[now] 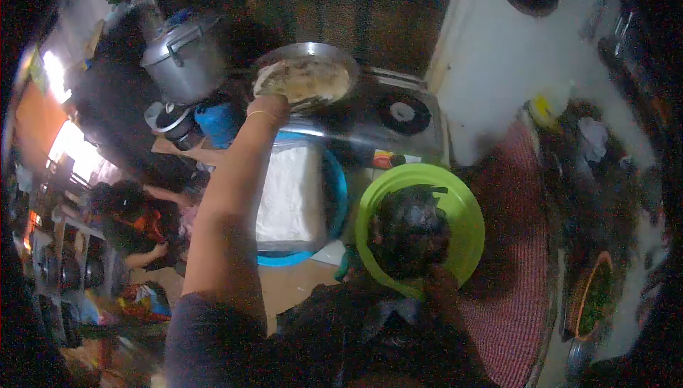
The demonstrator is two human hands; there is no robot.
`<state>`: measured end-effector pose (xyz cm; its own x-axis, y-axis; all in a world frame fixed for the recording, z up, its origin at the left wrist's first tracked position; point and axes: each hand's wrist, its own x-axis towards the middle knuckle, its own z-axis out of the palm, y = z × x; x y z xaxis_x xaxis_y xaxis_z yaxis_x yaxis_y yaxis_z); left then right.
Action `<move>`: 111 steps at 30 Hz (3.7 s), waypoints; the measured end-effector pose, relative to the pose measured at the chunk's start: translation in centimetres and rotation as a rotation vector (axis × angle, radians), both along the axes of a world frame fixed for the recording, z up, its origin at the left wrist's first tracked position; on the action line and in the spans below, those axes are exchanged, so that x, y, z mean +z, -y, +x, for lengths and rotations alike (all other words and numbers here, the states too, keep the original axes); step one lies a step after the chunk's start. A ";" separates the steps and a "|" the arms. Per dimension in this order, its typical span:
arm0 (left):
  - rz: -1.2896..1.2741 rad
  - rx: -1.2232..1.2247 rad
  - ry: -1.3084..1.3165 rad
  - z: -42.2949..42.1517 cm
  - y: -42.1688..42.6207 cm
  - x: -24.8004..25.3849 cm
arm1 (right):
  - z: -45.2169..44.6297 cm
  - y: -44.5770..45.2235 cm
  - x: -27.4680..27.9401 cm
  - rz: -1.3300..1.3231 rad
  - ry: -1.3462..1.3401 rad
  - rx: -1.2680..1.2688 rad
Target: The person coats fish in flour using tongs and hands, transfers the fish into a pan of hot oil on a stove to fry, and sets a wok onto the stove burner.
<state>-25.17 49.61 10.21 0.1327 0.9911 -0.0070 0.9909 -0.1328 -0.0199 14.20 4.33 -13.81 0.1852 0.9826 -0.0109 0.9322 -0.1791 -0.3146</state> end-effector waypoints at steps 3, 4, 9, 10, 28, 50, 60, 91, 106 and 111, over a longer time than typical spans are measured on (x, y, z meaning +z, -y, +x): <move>-0.007 0.026 0.072 0.8 1.3 0.5 | 4.4 3.5 -12.0 0.207 0.566 0.221; -0.020 0.029 0.040 1.0 1.2 0.3 | 3.8 3.5 -11.6 0.128 0.513 0.162; -0.057 -0.002 0.038 0.3 1.4 -0.2 | 0.0 -0.5 -4.2 -0.259 0.236 -0.115; -0.060 -0.010 0.104 -0.3 1.3 -0.7 | -0.9 -0.8 -1.6 -0.158 0.185 -0.072; 0.167 0.059 0.753 -14.7 24.2 -14.6 | 2.1 -2.9 -2.6 -0.025 -0.266 -0.104; 0.462 0.013 0.154 -0.9 25.7 -9.4 | 40.3 -4.0 16.1 0.383 0.664 -0.644; 0.352 -0.163 0.376 12.2 30.8 -11.9 | 55.1 -4.2 21.6 0.490 0.593 -0.655; 0.374 0.242 0.699 11.1 37.1 -14.3 | 28.9 -20.5 34.7 0.407 0.214 0.281; 0.353 0.490 0.360 16.1 46.5 -11.9 | 17.6 -40.7 14.4 0.775 0.347 0.743; 0.271 0.688 0.621 19.1 49.1 -15.0 | 19.5 -44.0 9.7 0.851 0.392 0.754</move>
<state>-6.09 0.55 -4.77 -0.5750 0.8109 0.1089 0.6944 0.4133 0.5890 33.73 48.30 -4.09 -0.5934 0.5106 0.6222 0.7720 0.5797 0.2606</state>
